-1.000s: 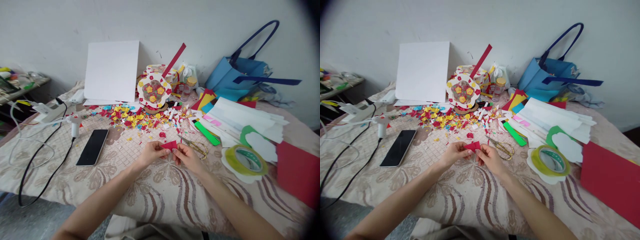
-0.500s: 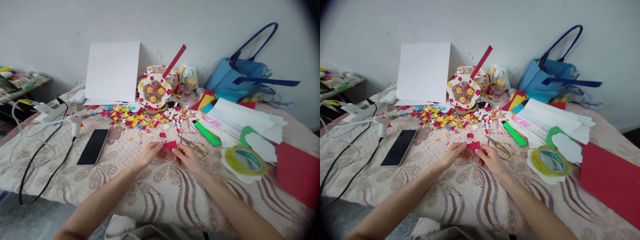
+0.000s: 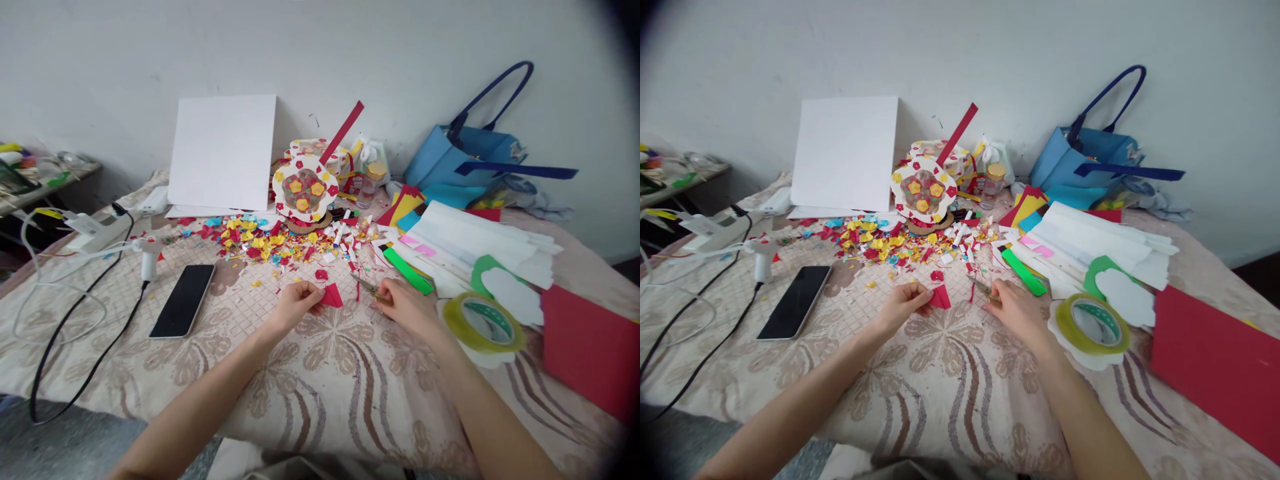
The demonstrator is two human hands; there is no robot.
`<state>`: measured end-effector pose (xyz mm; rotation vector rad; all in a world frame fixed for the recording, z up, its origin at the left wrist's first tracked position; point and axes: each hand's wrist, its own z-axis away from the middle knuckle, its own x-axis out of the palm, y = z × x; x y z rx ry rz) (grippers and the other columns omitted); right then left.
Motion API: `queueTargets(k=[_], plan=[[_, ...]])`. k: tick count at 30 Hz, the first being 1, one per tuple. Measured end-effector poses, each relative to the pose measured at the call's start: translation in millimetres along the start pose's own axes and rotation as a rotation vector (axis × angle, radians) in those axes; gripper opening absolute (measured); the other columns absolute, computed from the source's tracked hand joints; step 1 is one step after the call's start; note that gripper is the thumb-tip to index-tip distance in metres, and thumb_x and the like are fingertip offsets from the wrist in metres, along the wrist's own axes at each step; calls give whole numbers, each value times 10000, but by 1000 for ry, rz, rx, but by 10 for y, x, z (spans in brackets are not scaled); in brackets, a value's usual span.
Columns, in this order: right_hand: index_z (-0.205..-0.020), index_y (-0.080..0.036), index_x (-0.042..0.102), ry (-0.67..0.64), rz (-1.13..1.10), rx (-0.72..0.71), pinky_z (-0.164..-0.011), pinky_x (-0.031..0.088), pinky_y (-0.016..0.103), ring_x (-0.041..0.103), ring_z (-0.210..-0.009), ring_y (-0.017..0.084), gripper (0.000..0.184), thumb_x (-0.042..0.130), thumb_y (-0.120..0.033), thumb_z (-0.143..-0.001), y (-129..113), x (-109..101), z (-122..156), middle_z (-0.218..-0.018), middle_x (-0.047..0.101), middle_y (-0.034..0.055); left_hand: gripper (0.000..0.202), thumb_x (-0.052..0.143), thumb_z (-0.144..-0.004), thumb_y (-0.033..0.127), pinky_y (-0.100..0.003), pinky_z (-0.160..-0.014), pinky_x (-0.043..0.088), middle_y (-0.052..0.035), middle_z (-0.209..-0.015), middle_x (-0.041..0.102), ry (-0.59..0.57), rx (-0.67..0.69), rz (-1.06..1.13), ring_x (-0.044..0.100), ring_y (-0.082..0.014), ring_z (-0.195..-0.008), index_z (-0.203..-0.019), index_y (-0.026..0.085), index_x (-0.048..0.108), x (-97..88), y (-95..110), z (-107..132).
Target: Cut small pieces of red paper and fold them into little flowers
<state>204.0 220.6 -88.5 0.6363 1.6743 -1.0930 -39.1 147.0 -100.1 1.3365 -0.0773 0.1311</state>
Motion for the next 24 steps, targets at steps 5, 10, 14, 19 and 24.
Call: queueTargets(k=[5, 10, 14, 19, 24], plan=[[-712, -215, 503, -55, 91, 24, -505, 272, 248, 555, -643, 164, 152, 601, -325, -747, 97, 21, 1, -701, 609, -1, 363, 691, -679, 470, -208, -525, 486, -22, -578, 648, 3, -5, -4, 595, -96, -496, -679, 133, 556, 7, 4, 8], [-770, -209, 497, -77, 147, 83, -520, 287, 246, 578, -689, 179, 205, 612, -379, -757, 162, 3, -24, -752, 616, 12, 363, 688, -683, 471, -201, -520, 484, -19, -568, 644, -5, -7, -13, 591, -91, -492, -672, 134, 554, 11, -4, 7], [-728, -207, 485, -137, 171, 98, -532, 305, 250, 581, -683, 177, 207, 601, -370, -777, 241, 1, -32, -756, 616, 16, 368, 690, -679, 476, -201, -514, 483, -15, -564, 638, -6, -5, 2, 591, -92, -491, -672, 135, 550, 12, -7, 10], [-739, -202, 494, -40, 151, 62, -550, 342, 274, 587, -711, 209, 135, 539, -300, -819, 266, -14, -16, -748, 620, 57, 369, 683, -689, 473, -199, -525, 481, -21, -583, 644, -8, 15, 8, 592, -90, -503, -684, 129, 552, 5, 24, 30], [-894, -210, 500, -50, -440, -19, -639, 434, 293, 572, -695, 175, 119, 494, -314, -838, 86, -21, -23, -781, 606, 23, 375, 675, -694, 482, -206, -519, 477, -21, -570, 635, -9, 68, -33, 584, -93, -494, -683, 128, 553, 19, 34, 44]])
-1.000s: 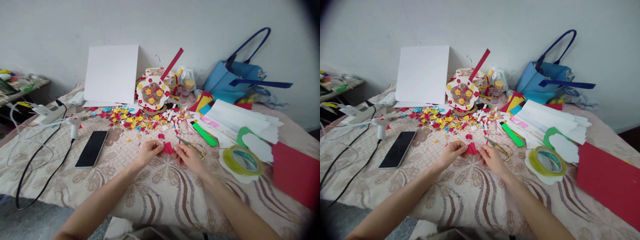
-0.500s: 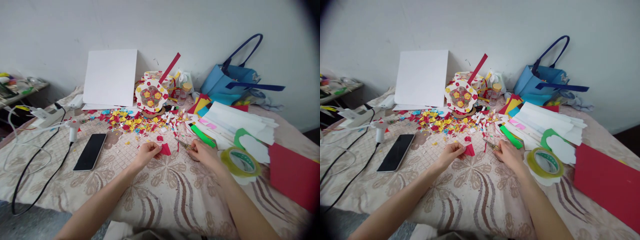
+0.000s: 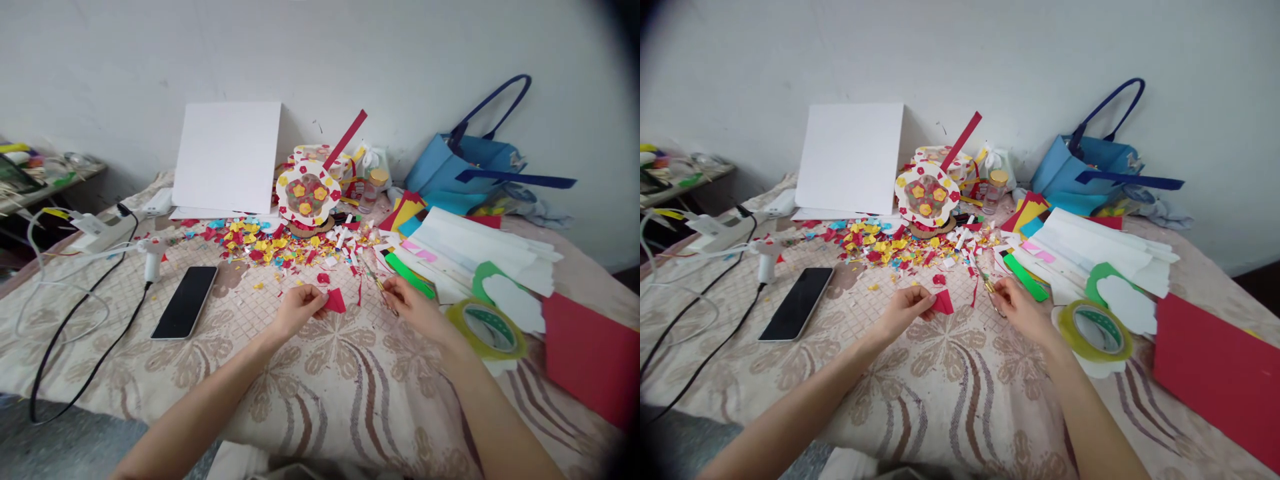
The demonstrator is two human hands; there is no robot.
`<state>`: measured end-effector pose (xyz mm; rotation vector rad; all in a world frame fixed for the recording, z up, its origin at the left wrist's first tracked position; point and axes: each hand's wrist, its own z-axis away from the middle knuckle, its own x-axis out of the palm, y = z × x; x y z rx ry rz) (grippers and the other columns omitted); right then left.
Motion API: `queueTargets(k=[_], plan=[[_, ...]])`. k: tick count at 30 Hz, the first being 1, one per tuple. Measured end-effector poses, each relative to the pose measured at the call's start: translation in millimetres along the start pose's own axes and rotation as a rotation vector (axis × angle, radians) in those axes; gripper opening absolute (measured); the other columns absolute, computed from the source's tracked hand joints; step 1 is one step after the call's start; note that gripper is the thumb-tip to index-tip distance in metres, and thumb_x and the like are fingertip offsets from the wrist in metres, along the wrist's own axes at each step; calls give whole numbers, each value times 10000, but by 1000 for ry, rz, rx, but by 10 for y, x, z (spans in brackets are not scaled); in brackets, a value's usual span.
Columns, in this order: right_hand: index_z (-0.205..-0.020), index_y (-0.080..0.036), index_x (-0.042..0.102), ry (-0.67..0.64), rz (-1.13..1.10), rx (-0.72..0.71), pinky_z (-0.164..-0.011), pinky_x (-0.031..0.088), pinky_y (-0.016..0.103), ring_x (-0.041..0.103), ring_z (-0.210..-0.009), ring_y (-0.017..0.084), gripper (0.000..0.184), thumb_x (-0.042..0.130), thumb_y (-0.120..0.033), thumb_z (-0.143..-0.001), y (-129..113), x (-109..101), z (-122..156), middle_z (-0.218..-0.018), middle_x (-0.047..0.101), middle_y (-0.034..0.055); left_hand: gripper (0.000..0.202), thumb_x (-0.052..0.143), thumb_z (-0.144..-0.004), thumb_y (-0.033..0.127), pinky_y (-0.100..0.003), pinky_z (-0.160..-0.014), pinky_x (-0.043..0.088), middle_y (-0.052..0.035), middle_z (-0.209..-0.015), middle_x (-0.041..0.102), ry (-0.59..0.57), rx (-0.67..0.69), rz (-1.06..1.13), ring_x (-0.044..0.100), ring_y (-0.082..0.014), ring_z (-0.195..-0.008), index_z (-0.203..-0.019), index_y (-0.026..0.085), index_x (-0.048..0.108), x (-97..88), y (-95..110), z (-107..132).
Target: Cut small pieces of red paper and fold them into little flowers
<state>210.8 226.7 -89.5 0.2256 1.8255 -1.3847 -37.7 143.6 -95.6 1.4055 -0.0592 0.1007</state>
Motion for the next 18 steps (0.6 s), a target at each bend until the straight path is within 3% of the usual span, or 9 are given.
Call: queueTargets(k=[3, 6, 10, 13, 18], plan=[[-941, -197, 528, -114, -359, 43, -617, 438, 266, 541, -659, 145, 239, 582, -375, -790, -190, 227, 29, -743, 557, -9, 378, 661, -706, 490, -211, -521, 473, -19, -570, 627, -14, 19, -38, 580, -96, -500, -691, 127, 559, 29, -21, 22], [-877, -181, 559, -150, -557, 148, -565, 402, 241, 489, -594, 117, 285, 647, -416, -744, -363, 478, 102, -690, 529, -25, 365, 647, -729, 479, -212, -534, 468, -17, -575, 617, -36, 30, -71, 577, -96, -518, -698, 124, 567, 69, -37, 60], [-787, -176, 574, -127, -627, 181, -499, 338, 229, 417, -528, 102, 264, 635, -432, -759, -463, 605, 181, -598, 478, -43, 351, 703, -688, 440, -208, -553, 463, -5, -604, 615, -90, 22, 20, 570, -86, -539, -740, 119, 570, 118, -23, 99], [-824, -176, 595, -93, -627, 168, -498, 326, 231, 415, -536, 106, 259, 622, -428, -771, -466, 581, 189, -608, 490, -37, 387, 764, -616, 413, -206, -560, 465, -4, -621, 626, -116, -9, 105, 579, -86, -552, -762, 116, 563, 137, -7, 102], [-833, -167, 604, -122, -620, 139, -523, 330, 239, 433, -562, 116, 283, 622, -442, -767, -464, 563, 175, -641, 524, -22, 372, 736, -643, 435, -223, -573, 483, -25, -607, 649, -113, -50, 112, 599, -100, -546, -712, 118, 556, 140, -12, 101]])
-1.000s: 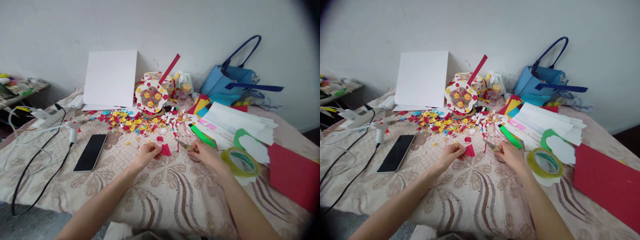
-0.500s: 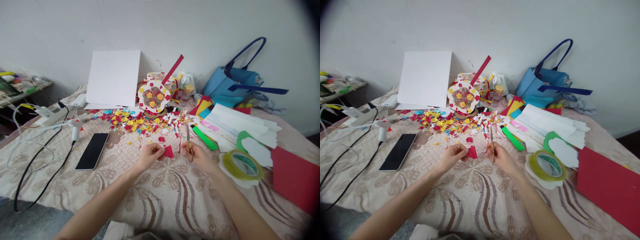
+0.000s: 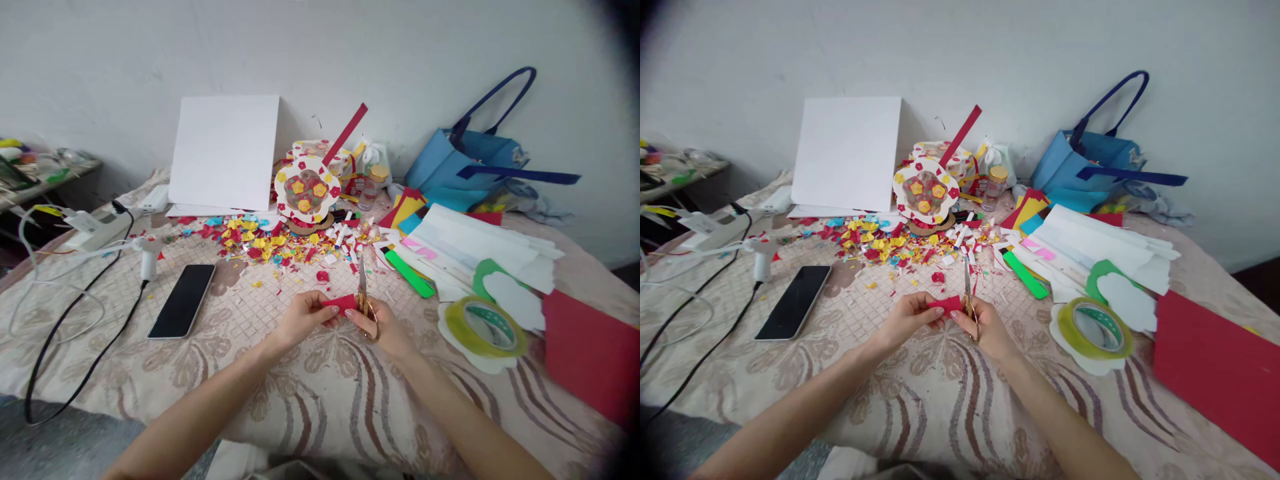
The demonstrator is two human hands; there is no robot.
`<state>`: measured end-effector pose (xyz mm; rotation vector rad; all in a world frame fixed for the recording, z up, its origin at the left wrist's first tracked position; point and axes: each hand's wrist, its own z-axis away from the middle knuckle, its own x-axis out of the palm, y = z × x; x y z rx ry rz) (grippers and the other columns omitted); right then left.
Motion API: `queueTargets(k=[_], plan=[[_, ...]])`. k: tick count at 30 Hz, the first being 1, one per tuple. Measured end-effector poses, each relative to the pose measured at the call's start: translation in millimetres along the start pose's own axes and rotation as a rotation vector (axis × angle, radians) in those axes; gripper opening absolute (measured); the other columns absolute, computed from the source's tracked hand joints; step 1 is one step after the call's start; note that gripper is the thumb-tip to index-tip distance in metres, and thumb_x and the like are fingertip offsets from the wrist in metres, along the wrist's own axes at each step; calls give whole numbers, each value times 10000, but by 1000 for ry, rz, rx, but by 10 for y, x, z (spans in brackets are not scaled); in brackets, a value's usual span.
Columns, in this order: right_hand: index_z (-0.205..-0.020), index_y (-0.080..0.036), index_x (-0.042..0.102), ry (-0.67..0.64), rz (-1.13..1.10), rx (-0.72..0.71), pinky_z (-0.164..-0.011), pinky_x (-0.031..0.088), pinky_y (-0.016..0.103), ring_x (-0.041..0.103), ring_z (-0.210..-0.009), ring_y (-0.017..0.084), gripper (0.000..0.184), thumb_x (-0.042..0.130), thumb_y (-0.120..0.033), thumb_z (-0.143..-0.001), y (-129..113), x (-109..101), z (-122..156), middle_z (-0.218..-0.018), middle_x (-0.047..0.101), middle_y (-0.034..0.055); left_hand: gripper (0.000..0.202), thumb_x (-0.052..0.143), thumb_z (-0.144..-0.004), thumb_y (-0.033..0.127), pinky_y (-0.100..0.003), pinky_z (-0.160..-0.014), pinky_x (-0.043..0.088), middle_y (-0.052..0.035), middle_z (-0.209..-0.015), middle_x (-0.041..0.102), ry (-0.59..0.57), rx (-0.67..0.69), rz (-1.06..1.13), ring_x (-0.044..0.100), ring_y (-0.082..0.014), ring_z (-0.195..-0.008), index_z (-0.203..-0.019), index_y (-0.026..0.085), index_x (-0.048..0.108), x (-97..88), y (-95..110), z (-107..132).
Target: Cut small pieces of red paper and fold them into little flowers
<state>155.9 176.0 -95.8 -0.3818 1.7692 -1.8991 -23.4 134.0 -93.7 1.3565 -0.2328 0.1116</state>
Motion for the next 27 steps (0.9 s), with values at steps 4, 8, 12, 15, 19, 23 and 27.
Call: queueTargets(k=[4, 8, 12, 15, 19, 23, 27], plan=[[-847, -160, 606, 13, 12, -2, -521, 313, 239, 421, -560, 114, 277, 616, -429, -782, -13, 14, 10, -634, 511, -22, 369, 751, -625, 428, -214, -567, 481, -27, -601, 659, 16, 4, 12, 603, -101, -541, -699, 117, 568, -5, -11, -3], [-834, -170, 596, 21, 4, -23, -526, 324, 242, 435, -569, 120, 262, 606, -429, -791, -18, 26, 23, -650, 527, -21, 352, 744, -639, 423, -219, -571, 485, -32, -613, 664, 18, 13, 24, 607, -108, -549, -702, 119, 577, -5, -9, -4], [-825, -169, 562, 84, 9, -53, -551, 345, 245, 439, -578, 119, 267, 608, -428, -788, 18, 49, 31, -656, 518, -22, 298, 720, -683, 390, -227, -607, 484, -42, -645, 667, 57, 108, -21, 607, -113, -589, -732, 113, 620, -2, -7, 20], [-824, -172, 537, 167, 31, -68, -552, 351, 245, 433, -572, 119, 289, 634, -437, -761, 60, 67, 36, -638, 494, -32, 252, 711, -702, 351, -220, -614, 467, -56, -674, 670, 116, 204, -148, 603, -120, -627, -752, 110, 660, -1, -16, 47], [-819, -184, 527, 197, 56, -63, -541, 362, 249, 443, -563, 127, 318, 633, -475, -749, 74, 76, 43, -631, 490, -32, 229, 713, -703, 332, -215, -607, 461, -62, -696, 673, 145, 232, -234, 600, -121, -639, -755, 112, 675, 5, -24, 57], [-836, -188, 525, 144, 65, -78, -541, 362, 251, 443, -574, 128, 345, 587, -522, -779, 47, 84, 50, -643, 484, -26, 268, 716, -694, 363, -242, -617, 502, -58, -670, 684, 111, 143, 3, 628, -131, -600, -751, 121, 615, -18, 17, 24], [-911, -198, 498, -40, 42, -66, -497, 309, 249, 358, -525, 114, 453, 406, -635, -836, 54, 109, 82, -621, 389, -42, 272, 716, -696, 352, -234, -605, 517, -59, -654, 693, 186, 109, 228, 657, -142, -604, -729, 132, 559, -93, 107, -17]])
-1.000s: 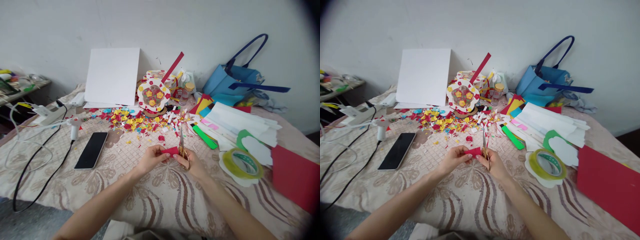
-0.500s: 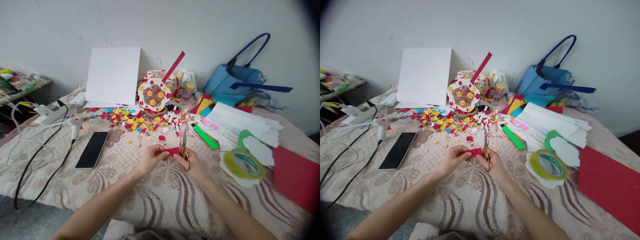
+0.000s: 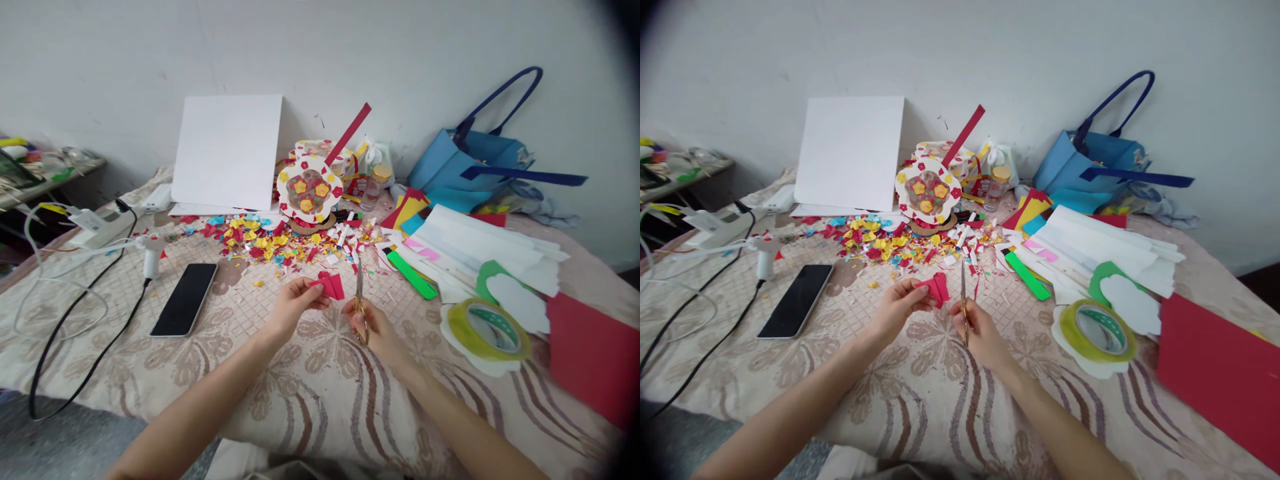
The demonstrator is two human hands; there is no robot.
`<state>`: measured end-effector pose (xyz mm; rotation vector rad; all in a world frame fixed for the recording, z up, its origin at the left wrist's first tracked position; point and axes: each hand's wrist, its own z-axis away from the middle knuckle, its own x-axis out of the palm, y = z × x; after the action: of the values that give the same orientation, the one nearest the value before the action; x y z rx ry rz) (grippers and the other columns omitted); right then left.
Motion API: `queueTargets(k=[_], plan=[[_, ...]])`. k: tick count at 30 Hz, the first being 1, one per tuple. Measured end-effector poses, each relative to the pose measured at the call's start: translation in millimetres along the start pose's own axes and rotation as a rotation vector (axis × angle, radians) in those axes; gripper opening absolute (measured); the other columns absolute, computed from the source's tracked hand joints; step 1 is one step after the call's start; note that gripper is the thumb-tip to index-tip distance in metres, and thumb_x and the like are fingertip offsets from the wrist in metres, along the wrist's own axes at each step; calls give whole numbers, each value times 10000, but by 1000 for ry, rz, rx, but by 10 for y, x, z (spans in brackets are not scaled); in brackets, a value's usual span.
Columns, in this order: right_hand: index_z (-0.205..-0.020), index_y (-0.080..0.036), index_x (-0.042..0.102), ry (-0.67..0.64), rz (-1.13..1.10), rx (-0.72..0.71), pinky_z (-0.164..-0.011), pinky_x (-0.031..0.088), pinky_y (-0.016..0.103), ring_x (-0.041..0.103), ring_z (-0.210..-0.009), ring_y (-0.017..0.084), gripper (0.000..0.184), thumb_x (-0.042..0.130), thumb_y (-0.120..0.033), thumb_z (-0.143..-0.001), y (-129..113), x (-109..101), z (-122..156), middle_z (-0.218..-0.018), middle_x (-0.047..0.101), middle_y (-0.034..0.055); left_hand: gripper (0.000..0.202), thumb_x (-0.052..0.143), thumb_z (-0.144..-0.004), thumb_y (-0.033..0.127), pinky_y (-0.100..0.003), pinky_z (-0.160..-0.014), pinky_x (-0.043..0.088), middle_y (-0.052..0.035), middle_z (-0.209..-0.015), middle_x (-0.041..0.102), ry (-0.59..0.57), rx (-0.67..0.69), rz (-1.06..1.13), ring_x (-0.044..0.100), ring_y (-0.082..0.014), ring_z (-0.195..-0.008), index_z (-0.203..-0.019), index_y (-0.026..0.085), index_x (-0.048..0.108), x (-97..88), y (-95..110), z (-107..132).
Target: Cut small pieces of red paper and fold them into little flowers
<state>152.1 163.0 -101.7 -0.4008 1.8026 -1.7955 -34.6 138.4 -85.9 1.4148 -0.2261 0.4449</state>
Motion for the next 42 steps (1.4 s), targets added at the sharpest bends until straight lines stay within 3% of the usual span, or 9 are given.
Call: queueTargets(k=[3, 10, 42], plan=[[-998, -210, 473, -119, -8, 15, -511, 307, 257, 335, -533, 116, 492, 288, -647, -869, 10, 25, 36, -663, 390, -33, 271, 723, -685, 331, -223, -604, 522, -64, -668, 699, 49, -33, 97, 666, -141, -611, -729, 130, 546, -17, 55, -28], [-968, -207, 465, -248, 101, 45, -509, 268, 250, 296, -535, 115, 456, 301, -624, -881, -68, 71, 83, -622, 342, -51, 285, 710, -701, 327, -314, -710, 552, -81, -720, 711, 74, -37, 129, 690, -184, -679, -766, 142, 503, 16, 32, -11], [-954, -201, 472, -258, 183, 16, -519, 282, 247, 355, -536, 113, 427, 294, -585, -901, -134, 99, 115, -607, 388, -53, 317, 695, -724, 355, -305, -689, 549, -56, -725, 700, 36, -33, 72, 688, -173, -670, -787, 151, 460, 55, 38, 42]])
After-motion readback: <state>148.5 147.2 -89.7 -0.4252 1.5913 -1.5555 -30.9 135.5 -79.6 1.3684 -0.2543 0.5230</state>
